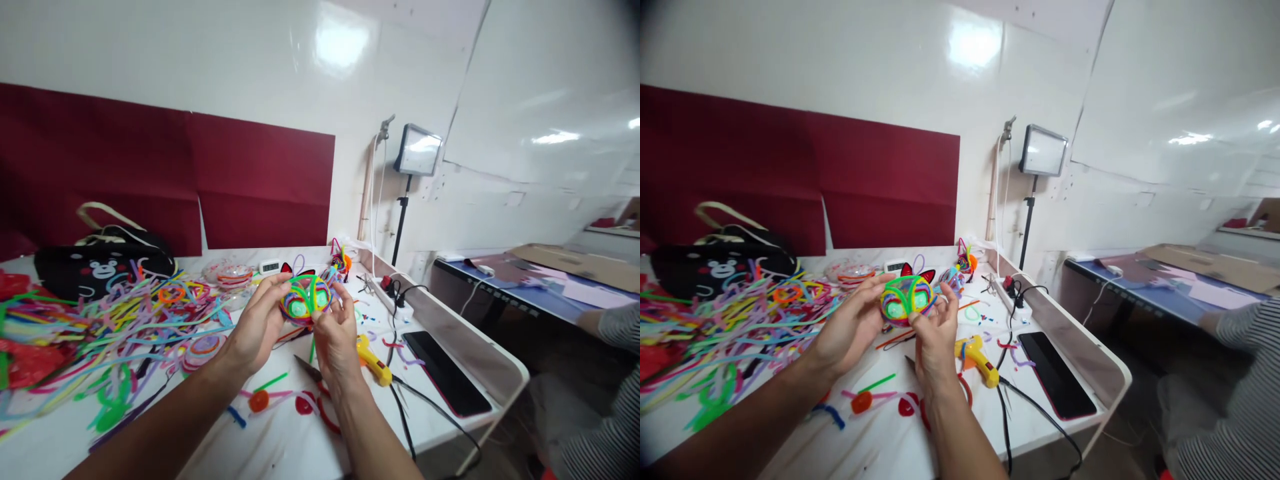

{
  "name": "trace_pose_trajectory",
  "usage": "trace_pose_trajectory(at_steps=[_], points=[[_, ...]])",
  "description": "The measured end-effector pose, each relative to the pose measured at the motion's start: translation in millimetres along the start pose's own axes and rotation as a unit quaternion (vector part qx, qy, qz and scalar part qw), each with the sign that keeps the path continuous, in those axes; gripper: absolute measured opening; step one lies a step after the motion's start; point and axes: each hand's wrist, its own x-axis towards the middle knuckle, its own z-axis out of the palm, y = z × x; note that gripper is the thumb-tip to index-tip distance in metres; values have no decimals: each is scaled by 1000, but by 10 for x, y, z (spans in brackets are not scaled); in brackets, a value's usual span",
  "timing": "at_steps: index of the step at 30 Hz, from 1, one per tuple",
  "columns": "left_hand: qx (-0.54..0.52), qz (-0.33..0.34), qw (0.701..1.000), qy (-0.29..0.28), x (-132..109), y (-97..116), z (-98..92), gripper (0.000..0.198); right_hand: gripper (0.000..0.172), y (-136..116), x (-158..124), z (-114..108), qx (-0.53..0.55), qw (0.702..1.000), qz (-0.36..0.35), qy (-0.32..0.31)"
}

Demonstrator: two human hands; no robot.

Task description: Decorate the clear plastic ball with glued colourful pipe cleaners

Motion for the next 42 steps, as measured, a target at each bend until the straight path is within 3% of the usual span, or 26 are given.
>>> trace_pose_trajectory(at_steps=[6, 13, 19, 23, 30, 42], points=[[51, 6, 999, 2, -247, -52, 112, 42, 79, -5, -127, -30, -1, 997, -74, -23], [88, -3, 996, 33, -457, -240, 66, 49, 79, 56, -258, -85, -9, 992, -122, 31], [124, 42, 991, 19, -579, -414, -119, 56, 80, 147, -432, -96, -19, 988, -130, 84], [125, 63, 990, 11, -627, -548, -362, 56, 79, 276, -594, -142, -27, 990, -101, 100], [170, 145, 973, -57, -648, -732, -759, 51, 70, 419, -773, -212, -64, 989, -86, 97], [192, 172, 963, -74, -684, -777, -780, 56, 64, 408, -834, -293, -126, 985, -80, 91]])
